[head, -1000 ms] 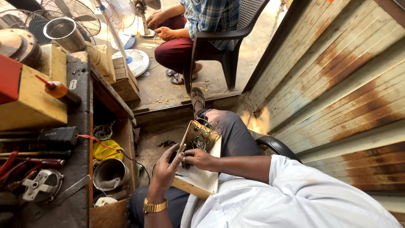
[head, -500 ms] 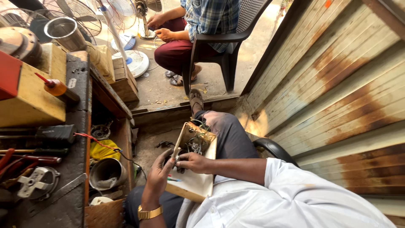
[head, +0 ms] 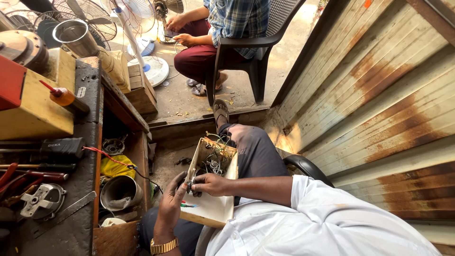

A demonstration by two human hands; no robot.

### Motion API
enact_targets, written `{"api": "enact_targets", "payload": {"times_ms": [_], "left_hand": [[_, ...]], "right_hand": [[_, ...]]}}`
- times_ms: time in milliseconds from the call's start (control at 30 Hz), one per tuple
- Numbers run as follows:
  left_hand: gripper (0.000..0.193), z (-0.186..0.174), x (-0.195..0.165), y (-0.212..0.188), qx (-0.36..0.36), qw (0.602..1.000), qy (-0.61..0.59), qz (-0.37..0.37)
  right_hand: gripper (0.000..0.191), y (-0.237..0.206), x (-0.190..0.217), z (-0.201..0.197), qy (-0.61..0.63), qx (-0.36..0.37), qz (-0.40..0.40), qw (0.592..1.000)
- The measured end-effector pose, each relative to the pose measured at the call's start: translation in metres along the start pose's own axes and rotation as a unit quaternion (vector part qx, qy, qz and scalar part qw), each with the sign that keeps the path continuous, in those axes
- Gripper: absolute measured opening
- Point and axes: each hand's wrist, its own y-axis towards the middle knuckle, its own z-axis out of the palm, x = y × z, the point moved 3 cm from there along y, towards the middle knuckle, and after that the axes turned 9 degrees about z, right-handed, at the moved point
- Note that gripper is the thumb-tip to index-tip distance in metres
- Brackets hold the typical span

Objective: The person sits on a chair holding a wooden appliance base on their lap and works on its internal wiring, threading and pressing wires and fitting a round black component into the base. They repeatedly adjust the wires and component by hand while holding the box steady, continuing the assembly throughout the clip.

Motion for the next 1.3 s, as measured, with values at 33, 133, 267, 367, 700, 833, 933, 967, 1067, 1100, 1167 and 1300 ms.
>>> {"api": "enact_targets", "payload": {"times_ms": [33, 133, 267, 367, 700, 833, 933, 967, 1067, 1100, 1167, 1300], "left_hand": [[0.058, 0.0, -0.001, -0.001, -0.002, 1.0, 0.008, -0.003], [0.057, 0.0, -0.001, 0.0, -0.002, 1.0, 0.016, -0.008], [0.056, 0.0, -0.001, 0.005, 0.009, 0.995, -0.101, -0.009], [0.058, -0.004, -0.003, 0.007, 0.0, 0.996, -0.073, -0.045], [0.052, -0.002, -0.016, 0.013, -0.022, 1.0, 0.007, 0.008], [0.049, 0.0, -0.021, 0.015, -0.016, 0.998, -0.022, 0.051], [0.048, 0.0, -0.03, 0.014, -0.016, 0.998, -0.021, 0.049], [0.048, 0.0, -0.033, 0.014, -0.016, 0.998, -0.018, 0.049], [0.048, 0.0, -0.039, 0.012, -0.02, 0.999, -0.005, 0.038], [0.048, 0.001, -0.041, 0.011, -0.021, 0.999, -0.001, 0.043], [0.047, 0.002, -0.041, 0.01, -0.023, 0.998, 0.006, 0.052], [0.046, 0.007, -0.038, 0.01, -0.032, 0.998, -0.013, 0.045]], "right_hand": [[0.028, 0.001, 0.0, 0.0, -0.002, -0.003, 0.005, 1.0], [0.029, 0.004, -0.003, -0.001, 0.002, -0.005, 0.012, 1.0], [0.03, 0.009, 0.0, -0.005, -0.094, -0.05, -0.023, 0.994], [0.032, 0.013, 0.004, -0.003, -0.112, -0.03, -0.039, 0.992], [0.028, 0.006, 0.024, 0.003, -0.028, -0.05, 0.023, 0.998], [0.028, 0.001, 0.036, 0.01, 0.0, -0.056, 0.04, 0.998], [0.028, -0.002, 0.046, 0.017, 0.003, -0.059, 0.048, 0.997], [0.028, -0.002, 0.049, 0.018, 0.005, -0.057, 0.05, 0.997], [0.029, -0.003, 0.056, 0.021, 0.002, -0.045, 0.054, 0.998], [0.029, -0.003, 0.057, 0.021, 0.0, -0.039, 0.055, 0.998], [0.029, -0.003, 0.059, 0.021, -0.014, -0.037, 0.056, 0.998], [0.03, -0.004, 0.059, 0.019, -0.033, -0.041, 0.055, 0.997]]}}
